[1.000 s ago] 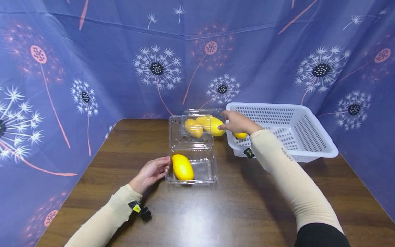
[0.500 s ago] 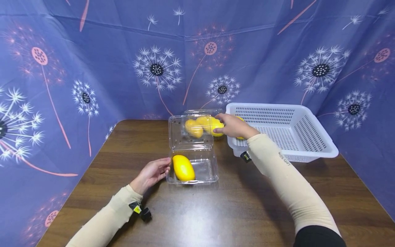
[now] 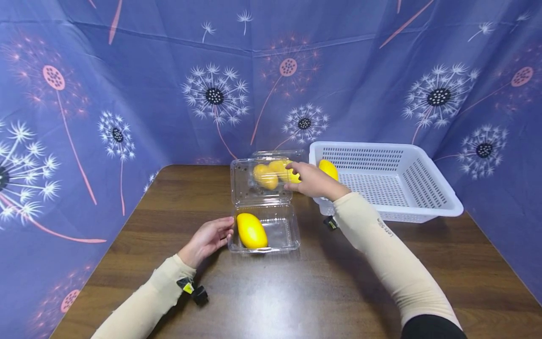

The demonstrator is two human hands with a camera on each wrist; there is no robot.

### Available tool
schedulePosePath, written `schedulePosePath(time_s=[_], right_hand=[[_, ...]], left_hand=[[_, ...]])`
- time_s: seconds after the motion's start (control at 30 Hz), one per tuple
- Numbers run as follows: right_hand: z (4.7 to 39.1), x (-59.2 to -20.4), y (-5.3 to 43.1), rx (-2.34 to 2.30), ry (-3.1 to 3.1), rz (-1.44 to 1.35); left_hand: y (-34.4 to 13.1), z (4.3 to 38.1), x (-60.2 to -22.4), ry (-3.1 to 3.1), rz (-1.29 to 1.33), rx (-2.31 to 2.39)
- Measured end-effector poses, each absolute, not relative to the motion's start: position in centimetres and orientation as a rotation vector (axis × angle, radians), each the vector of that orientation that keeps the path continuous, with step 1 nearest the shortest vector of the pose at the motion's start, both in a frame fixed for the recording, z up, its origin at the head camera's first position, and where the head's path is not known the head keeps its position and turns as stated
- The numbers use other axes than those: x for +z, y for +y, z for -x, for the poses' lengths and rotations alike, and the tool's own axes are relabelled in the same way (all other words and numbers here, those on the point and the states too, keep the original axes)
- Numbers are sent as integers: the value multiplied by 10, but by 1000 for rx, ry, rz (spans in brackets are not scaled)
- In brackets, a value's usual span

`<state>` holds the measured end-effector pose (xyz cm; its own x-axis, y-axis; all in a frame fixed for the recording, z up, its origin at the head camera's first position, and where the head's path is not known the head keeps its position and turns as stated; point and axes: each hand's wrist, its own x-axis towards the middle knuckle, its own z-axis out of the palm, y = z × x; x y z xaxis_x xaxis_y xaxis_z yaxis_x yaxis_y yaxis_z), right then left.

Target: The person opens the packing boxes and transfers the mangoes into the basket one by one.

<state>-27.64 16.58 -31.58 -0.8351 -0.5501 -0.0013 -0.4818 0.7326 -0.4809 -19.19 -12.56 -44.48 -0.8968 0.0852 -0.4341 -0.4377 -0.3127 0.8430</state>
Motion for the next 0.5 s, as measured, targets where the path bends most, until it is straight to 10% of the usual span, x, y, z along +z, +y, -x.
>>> schedulePosePath(time_s=[0.5], right_hand=[[263, -326, 154, -787, 2764, 872]], left_hand=[[-126, 192, -445, 1605, 454, 2266]])
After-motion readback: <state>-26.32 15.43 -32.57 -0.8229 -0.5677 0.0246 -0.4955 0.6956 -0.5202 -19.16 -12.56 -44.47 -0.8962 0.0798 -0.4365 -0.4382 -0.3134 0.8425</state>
